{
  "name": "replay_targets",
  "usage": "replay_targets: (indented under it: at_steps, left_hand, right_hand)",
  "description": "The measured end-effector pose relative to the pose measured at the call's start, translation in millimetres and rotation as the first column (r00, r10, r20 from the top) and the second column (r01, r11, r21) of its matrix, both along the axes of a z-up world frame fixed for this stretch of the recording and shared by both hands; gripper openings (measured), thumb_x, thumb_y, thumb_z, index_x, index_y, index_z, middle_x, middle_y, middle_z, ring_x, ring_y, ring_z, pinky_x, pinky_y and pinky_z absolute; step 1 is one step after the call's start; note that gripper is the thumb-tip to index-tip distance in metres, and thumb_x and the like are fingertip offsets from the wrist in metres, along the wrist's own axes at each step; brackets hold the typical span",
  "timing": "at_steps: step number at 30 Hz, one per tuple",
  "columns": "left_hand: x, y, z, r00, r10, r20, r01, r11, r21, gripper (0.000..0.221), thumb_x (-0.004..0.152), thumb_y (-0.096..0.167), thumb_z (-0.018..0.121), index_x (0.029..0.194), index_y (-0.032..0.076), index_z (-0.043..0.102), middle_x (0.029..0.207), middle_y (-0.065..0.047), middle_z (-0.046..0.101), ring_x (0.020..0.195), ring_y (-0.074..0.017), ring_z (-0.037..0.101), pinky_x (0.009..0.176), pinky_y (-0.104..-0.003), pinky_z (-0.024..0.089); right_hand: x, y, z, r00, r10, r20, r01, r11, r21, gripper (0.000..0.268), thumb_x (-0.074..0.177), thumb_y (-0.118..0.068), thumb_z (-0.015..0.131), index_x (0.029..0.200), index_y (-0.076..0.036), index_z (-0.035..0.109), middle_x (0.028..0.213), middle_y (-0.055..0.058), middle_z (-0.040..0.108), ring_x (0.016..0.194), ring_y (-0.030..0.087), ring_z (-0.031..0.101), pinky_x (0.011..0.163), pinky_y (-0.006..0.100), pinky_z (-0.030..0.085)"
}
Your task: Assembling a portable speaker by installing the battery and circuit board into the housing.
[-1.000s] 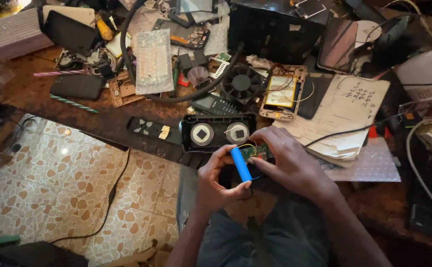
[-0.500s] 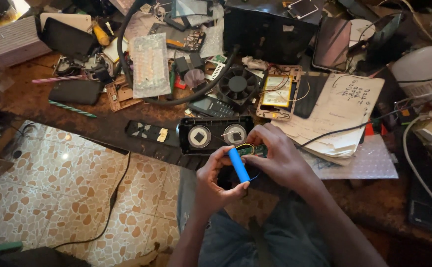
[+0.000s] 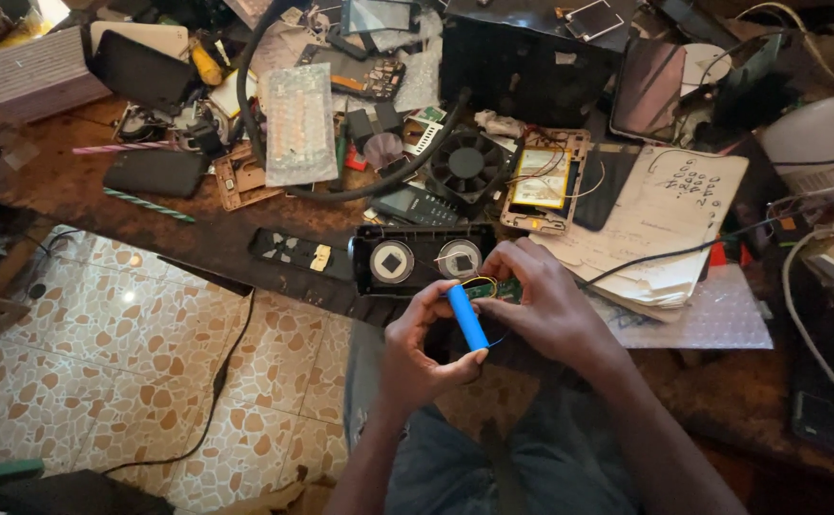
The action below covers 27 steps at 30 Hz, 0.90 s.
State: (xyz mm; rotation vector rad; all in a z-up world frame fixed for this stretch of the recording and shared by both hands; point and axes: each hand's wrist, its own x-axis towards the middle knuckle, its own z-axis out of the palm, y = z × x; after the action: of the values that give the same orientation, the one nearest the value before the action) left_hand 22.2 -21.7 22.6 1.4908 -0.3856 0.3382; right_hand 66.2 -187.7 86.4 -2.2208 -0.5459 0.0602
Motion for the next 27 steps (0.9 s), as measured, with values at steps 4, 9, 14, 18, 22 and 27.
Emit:
replay_targets:
  at_steps: [4, 9, 14, 18, 22, 27]
  left_hand:
    - [0.0, -1.4, -0.1, 1.0, 0.008, 0.011, -0.008, 1.0, 0.002, 0.066, 0.057, 0.018, 0.08, 0.112, -0.002, 0.052, 0.081, -0.012, 0.067, 0.084, -0.0215, 0.065, 0.08, -0.033, 0.046]
    - [0.1, 1.7, 0.7, 1.0, 0.009, 0.008, -0.008, 1.0, -0.014, 0.066, 0.056, 0.017, 0.08, 0.112, -0.002, 0.052, 0.082, -0.011, 0.067, 0.085, -0.0215, 0.065, 0.081, -0.032, 0.046]
    - [-0.1, 0.4, 1.1, 1.0, -0.003, 0.01, 0.003, 0.999, -0.039, 0.064, 0.057, 0.016, 0.08, 0.112, -0.003, 0.052, 0.081, -0.013, 0.067, 0.085, -0.0227, 0.065, 0.082, -0.034, 0.045]
    - [-0.9, -0.9, 2.5, 1.0, -0.002, 0.01, 0.002, 1.0, -0.029, 0.065, 0.057, 0.017, 0.08, 0.112, -0.003, 0.052, 0.081, -0.012, 0.067, 0.085, -0.022, 0.065, 0.082, -0.033, 0.045]
    - [0.0, 0.4, 0.4, 1.0, 0.002, 0.011, -0.002, 1.0, -0.011, 0.066, 0.056, 0.017, 0.08, 0.113, -0.003, 0.052, 0.082, -0.012, 0.067, 0.085, -0.0226, 0.065, 0.082, -0.033, 0.045]
    - [0.1, -1.0, 0.6, 1.0, 0.0, 0.016, 0.001, 1.0, -0.031, 0.066, 0.057, 0.017, 0.08, 0.112, -0.003, 0.052, 0.082, -0.013, 0.066, 0.084, -0.0229, 0.065, 0.081, -0.033, 0.045]
  right_hand:
    - [1.1, 1.3, 1.3, 1.0, 0.008, 0.0, -0.008, 1.0, -0.004, 0.031, 0.069, -0.022, 0.072, 0.089, -0.01, 0.053, 0.075, 0.01, 0.048, 0.072, 0.033, 0.054, 0.063, 0.04, 0.044]
    - [2.1, -1.0, -5.6, 1.0, 0.005, 0.016, -0.005, 1.0, -0.005, 0.032, 0.066, -0.026, 0.074, 0.087, -0.012, 0.055, 0.073, 0.008, 0.05, 0.074, 0.032, 0.055, 0.067, 0.039, 0.044]
    - [2.3, -0.5, -6.7, 1.0, -0.009, 0.023, 0.009, 1.0, -0.02, 0.033, 0.064, -0.025, 0.075, 0.087, -0.012, 0.056, 0.073, 0.008, 0.05, 0.075, 0.031, 0.055, 0.067, 0.038, 0.044]
    - [0.9, -0.3, -4.3, 1.0, -0.016, 0.001, 0.016, 1.0, 0.012, 0.032, 0.065, -0.024, 0.074, 0.088, -0.012, 0.056, 0.074, 0.009, 0.05, 0.074, 0.032, 0.055, 0.067, 0.039, 0.043]
    - [0.3, -0.1, -2.5, 1.0, -0.011, 0.001, 0.011, 1.0, 0.019, 0.031, 0.065, -0.023, 0.074, 0.087, -0.011, 0.055, 0.072, 0.009, 0.049, 0.073, 0.032, 0.055, 0.067, 0.039, 0.043]
    - [1.3, 0.1, -3.6, 1.0, -0.007, 0.005, 0.007, 1.0, 0.024, 0.031, 0.065, -0.024, 0.074, 0.086, -0.011, 0.056, 0.072, 0.008, 0.049, 0.073, 0.031, 0.054, 0.067, 0.038, 0.043]
